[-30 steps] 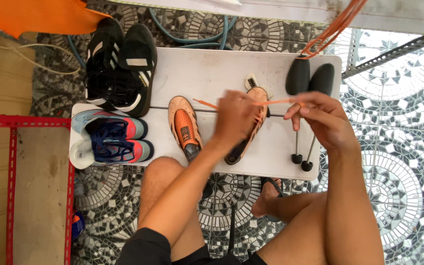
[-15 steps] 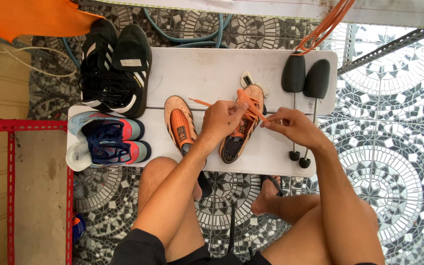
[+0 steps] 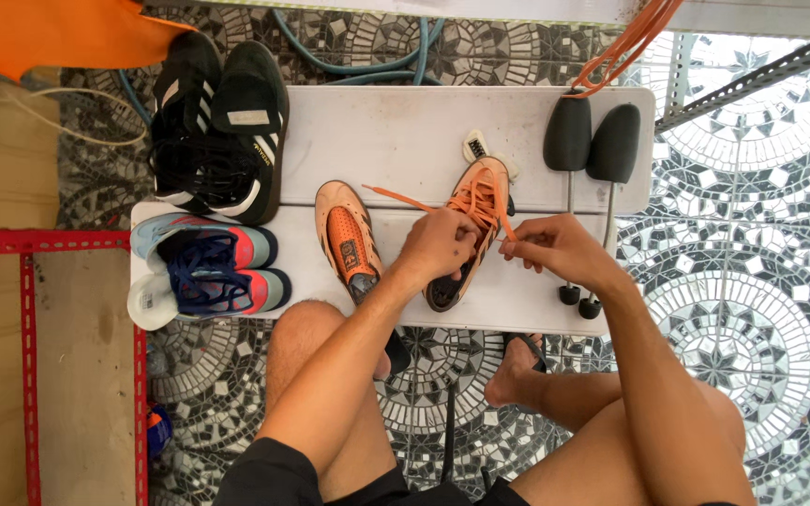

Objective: The person laces an orange sneaker by threading the laces through the eyelets and tying them. They then insert a shoe tree into the shoe to maintain its shape.

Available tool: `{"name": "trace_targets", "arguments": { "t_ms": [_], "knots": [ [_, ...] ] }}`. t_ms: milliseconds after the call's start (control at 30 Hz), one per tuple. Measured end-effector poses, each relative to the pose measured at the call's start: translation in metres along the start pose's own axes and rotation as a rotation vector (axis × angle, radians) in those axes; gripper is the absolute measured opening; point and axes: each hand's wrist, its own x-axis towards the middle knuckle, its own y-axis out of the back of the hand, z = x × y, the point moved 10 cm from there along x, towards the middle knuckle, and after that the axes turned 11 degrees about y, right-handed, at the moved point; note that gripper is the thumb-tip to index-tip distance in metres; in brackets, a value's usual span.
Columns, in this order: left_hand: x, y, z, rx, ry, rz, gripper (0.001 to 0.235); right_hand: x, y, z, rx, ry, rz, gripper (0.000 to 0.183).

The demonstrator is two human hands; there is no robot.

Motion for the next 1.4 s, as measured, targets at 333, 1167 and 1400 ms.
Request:
{"name": "trace_targets", "arguments": {
  "t_ms": [333,1167,1400],
  "knots": [
    [-0.002,-0.008,0.002,0.001,-0.013,-0.08,0.034,0.004,-0.012,0.008,-0.059,-0.047,-0.005,0.014],
    [-0.003,-0.006,0.011,0.075,-0.094,-0.059,0.029,0.012,-0.018,0.026,0.05,-0.009,0.015,0.012],
    [0.018,-0.014,0.005,0.333,-0.199,0.08,0.024,0.012,-0.024,0.017,0.098,-0.014,0.004,0.021]
  ]
}}
